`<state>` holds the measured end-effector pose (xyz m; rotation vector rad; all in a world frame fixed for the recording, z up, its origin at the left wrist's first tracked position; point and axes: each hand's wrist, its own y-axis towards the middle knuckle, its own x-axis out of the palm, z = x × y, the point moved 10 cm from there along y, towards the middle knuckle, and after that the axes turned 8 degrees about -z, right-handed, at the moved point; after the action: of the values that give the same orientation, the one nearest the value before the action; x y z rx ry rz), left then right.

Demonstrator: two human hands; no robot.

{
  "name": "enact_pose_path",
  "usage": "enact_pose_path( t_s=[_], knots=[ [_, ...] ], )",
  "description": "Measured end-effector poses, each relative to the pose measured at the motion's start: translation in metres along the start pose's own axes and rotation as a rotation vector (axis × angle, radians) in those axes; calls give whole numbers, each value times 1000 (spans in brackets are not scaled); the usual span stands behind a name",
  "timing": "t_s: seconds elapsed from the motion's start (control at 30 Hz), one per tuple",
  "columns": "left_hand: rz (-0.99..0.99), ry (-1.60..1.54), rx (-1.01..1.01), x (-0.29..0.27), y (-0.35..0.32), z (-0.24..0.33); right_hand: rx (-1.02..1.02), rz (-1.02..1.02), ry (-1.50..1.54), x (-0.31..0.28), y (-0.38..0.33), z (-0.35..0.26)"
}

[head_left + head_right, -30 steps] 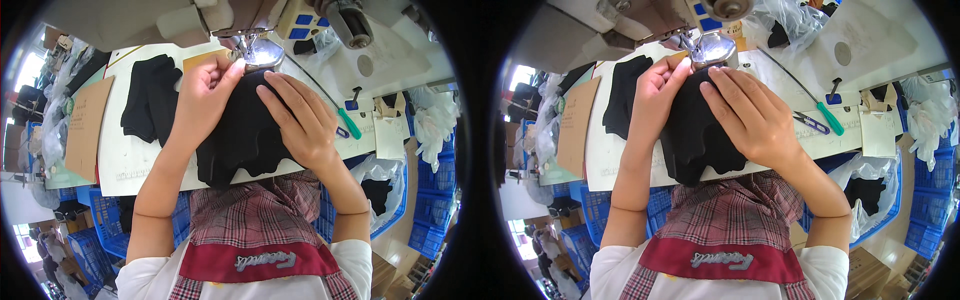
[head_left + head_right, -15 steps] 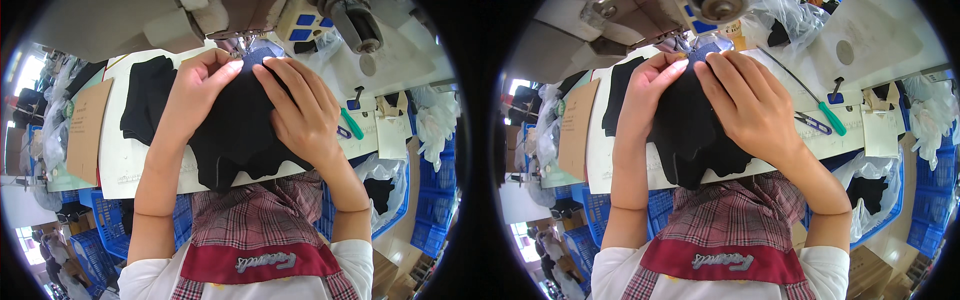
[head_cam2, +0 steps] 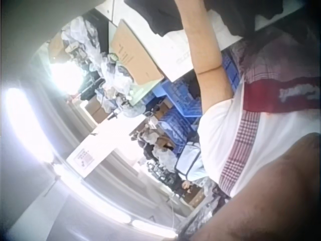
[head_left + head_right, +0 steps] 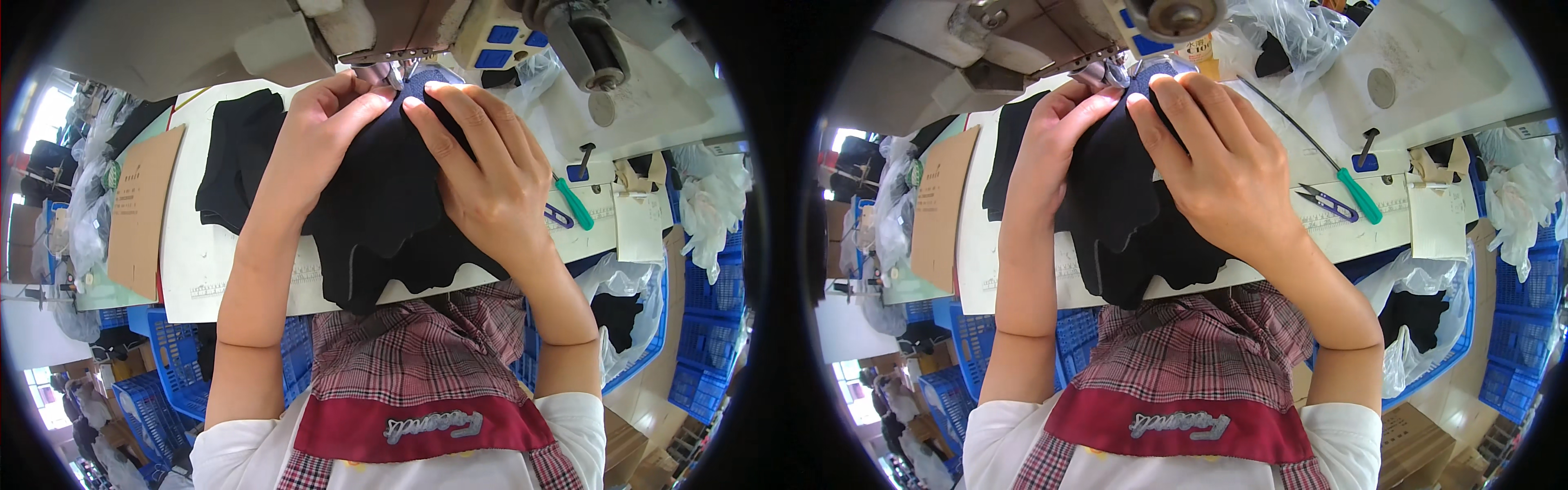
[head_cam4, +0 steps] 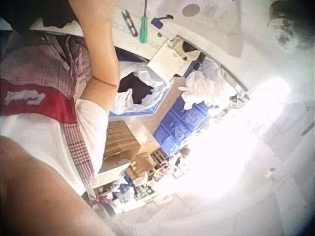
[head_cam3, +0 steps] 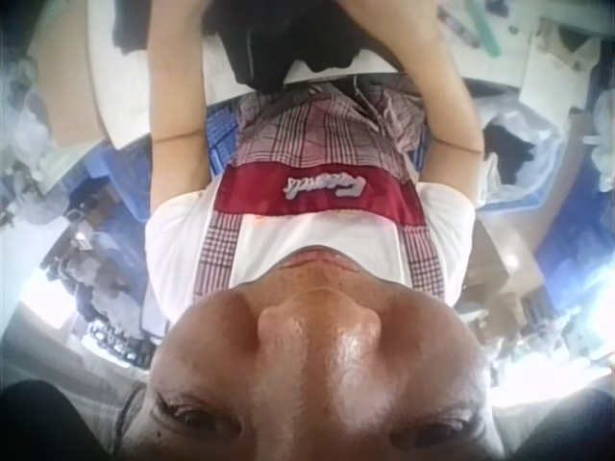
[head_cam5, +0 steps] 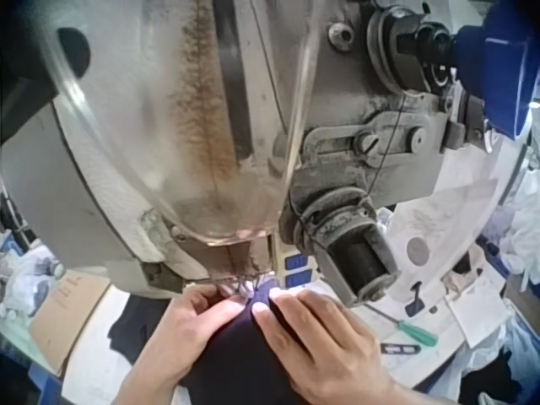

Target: The person sews black fabric pieces using a sewing machine in a workshop. They guide the fabric under the needle, trim excess threads with scissors, and adjust the machine's tension using a screwdriver. The person repeats this process for multiple glove pieces, stacking the finished items on the table.

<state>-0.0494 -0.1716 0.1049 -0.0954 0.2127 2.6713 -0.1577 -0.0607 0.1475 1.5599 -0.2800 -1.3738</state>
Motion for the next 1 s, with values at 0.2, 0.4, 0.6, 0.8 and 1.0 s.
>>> enact_pose_path(
  t_s=[0.2,0.4,0.6,0.8,1.0],
  knots=[
    [-40,-16,-20,-2,3,-7,17,-4,-4,1,0,-1],
    [-130,-16,1,-1,6,-6,13,9,-56,0,-1,-4],
    [-186,13,-17,-3,7,-7,28,-6,-70,0,-2,-7],
    [-183,-7,-40,-8,13,-14,60,7,-40,1,0,-5],
    [-229,66,7,-5,12,-4,77,2,20,0,-3,-7]
  ],
)
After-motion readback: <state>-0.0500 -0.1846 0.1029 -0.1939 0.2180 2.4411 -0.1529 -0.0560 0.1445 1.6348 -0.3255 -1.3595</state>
